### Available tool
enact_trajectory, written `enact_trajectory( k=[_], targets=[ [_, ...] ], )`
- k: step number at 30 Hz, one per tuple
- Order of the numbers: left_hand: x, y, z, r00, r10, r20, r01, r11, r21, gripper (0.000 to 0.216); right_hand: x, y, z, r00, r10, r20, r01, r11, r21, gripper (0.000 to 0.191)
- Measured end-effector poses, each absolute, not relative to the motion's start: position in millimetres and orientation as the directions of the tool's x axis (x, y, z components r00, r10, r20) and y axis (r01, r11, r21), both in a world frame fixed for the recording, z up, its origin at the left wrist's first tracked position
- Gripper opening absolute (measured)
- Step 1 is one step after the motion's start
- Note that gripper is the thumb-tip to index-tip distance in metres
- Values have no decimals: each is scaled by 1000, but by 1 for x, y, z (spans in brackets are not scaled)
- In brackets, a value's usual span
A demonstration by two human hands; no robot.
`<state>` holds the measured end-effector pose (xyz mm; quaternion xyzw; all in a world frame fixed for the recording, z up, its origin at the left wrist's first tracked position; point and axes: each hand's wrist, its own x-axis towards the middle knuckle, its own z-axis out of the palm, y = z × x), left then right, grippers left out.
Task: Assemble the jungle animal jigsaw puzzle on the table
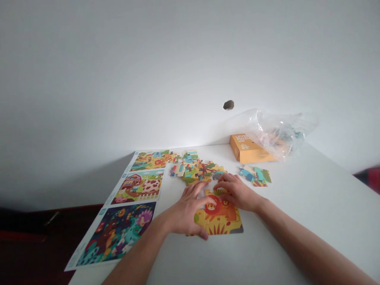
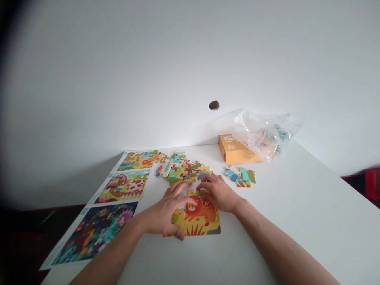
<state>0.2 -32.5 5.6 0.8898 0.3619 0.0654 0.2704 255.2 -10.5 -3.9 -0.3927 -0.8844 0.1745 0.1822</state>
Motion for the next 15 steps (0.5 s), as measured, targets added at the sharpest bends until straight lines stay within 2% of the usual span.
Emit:
enact_trajectory(
  k=[15],
  targets=[
    [13, -32, -3, 693, 717, 68, 572, -606, 553, 68, 249, -11, -3, -639, 751, 167, 624, 633, -458, 20]
  ],
)
